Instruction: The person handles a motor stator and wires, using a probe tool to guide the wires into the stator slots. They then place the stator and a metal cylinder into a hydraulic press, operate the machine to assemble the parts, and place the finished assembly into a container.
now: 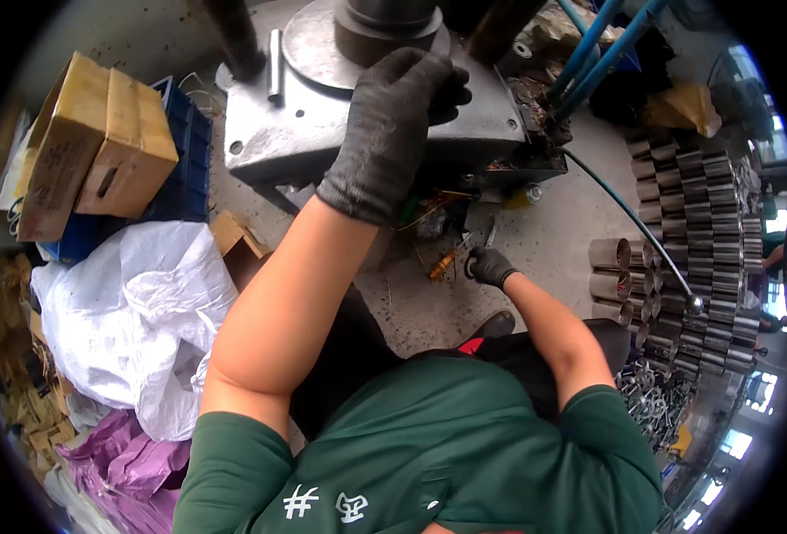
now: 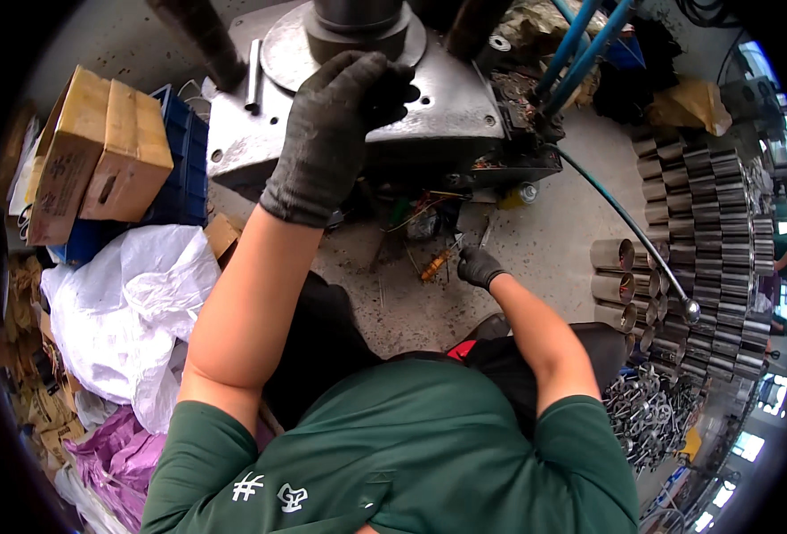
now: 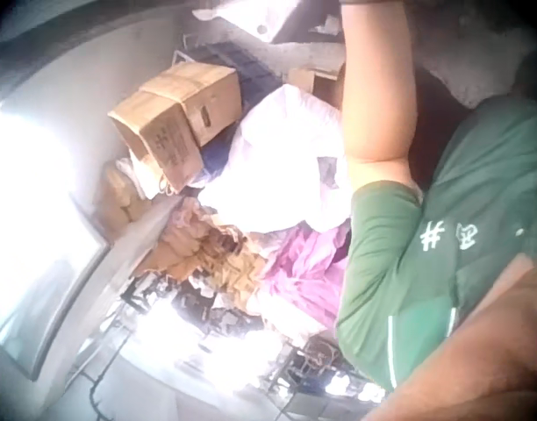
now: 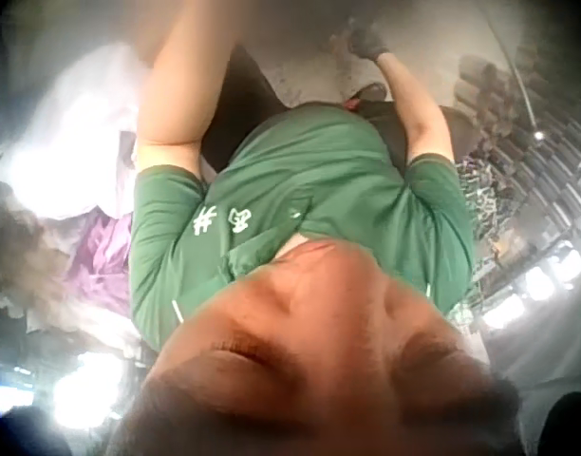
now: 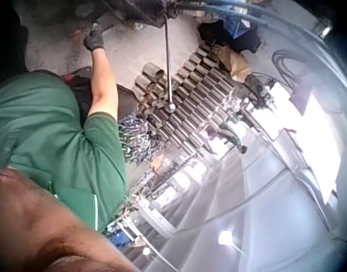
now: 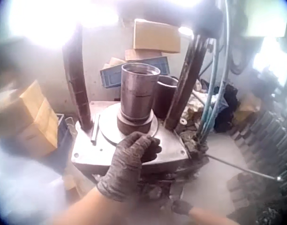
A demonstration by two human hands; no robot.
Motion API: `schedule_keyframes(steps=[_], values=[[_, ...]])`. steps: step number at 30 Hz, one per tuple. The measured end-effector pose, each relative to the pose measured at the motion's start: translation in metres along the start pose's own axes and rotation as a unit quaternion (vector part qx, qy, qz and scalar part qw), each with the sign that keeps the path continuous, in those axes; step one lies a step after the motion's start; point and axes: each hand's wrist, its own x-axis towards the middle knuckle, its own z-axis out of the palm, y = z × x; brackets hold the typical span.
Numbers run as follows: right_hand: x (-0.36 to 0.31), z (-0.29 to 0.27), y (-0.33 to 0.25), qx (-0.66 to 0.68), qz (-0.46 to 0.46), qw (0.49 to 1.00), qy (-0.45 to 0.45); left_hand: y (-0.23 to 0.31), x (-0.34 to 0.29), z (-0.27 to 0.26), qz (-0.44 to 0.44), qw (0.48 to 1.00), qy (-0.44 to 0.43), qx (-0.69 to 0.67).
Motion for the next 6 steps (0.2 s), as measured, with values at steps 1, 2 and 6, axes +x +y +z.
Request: schedule_keyframes(steps=[1, 2, 6], values=[[0.012, 0.018, 0.032, -0.031, 0.011, 0.998, 0.049, 0.000, -0.002, 0.006, 0.006, 0.999, -0.024, 0.041], [0.029, 0.037, 0.059, 0.001, 0.066, 0.994, 0.086, 0.003, -0.007, 0.014, -0.023, 0.996, -0.040, 0.080], [0.078, 0.086, 0.131, 0.169, 0.179, 0.955, 0.167, -0.016, -0.012, 0.035, -0.020, 0.967, -0.103, 0.230]])
